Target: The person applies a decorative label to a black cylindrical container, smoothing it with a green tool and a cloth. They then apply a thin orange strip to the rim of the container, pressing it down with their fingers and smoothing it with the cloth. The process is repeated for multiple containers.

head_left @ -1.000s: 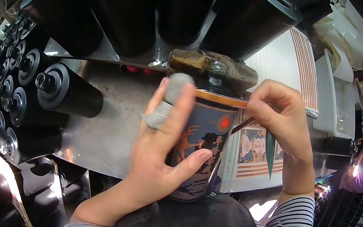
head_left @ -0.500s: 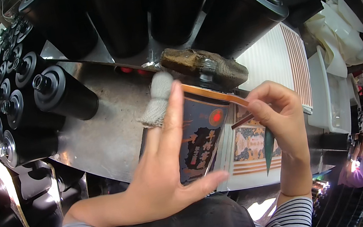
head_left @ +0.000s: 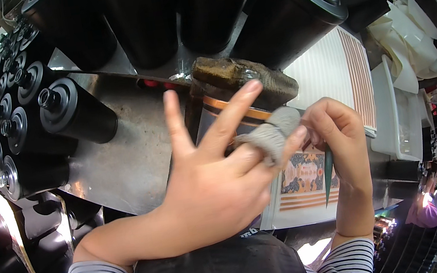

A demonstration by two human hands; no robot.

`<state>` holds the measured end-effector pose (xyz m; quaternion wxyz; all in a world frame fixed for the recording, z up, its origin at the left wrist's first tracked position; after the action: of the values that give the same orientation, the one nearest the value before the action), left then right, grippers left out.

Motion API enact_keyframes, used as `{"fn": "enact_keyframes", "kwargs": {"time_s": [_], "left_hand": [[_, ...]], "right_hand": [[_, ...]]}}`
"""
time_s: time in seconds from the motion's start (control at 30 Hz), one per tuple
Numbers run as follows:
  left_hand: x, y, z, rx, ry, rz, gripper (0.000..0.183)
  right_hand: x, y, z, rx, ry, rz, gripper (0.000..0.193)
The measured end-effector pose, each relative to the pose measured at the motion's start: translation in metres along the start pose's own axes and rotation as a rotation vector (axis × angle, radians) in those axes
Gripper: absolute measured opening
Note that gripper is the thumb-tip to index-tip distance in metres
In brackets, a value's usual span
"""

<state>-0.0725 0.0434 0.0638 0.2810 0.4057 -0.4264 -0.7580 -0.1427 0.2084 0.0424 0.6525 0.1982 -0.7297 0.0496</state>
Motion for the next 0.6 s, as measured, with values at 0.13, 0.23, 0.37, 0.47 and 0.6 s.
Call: {"fn": "enact_keyframes", "kwargs": {"time_s": [0.13, 0.23, 0.37, 0.47, 0.6], "left_hand": [[0.013, 0.004, -0.007, -0.070, 0.029, -0.294, 0.074], [0.023, -0.013, -0.030, -0.068, 0.283, -0.652, 0.116], [0.057, -0.035, -0.040, -0.189, 0.388, -1.015, 0.094], [0.044, -0.001, -0.036, -0.273, 0.221, -0.594, 0.063], [0.021, 0.004, -0.017, -0.022, 0.100, -0.109, 0.054]], "right_hand": [[0.006, -0.001, -0.001, -0.035, -0.047, -0.001, 0.015], [0.008, -0.008, -0.002, -0.029, -0.015, -0.006, 0.011], [0.015, -0.021, 0.002, 0.004, 0.007, -0.008, 0.011], [0.005, -0.010, -0.001, -0.018, -0.018, -0.004, 0.012], [-0.005, -0.002, -0.003, -0.022, -0.067, 0.025, 0.014]]}}
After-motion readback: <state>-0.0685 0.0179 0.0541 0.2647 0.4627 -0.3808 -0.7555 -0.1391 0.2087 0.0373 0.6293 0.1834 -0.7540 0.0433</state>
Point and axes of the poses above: each hand's wrist, its own z-axis towards the middle knuckle, its own y-axis out of the back of the hand, x = y × z, the point moved 6 cm from there along z, towards the middle knuckle, and after that the axes turned 1 degree about -y, right-handed, at the moved point
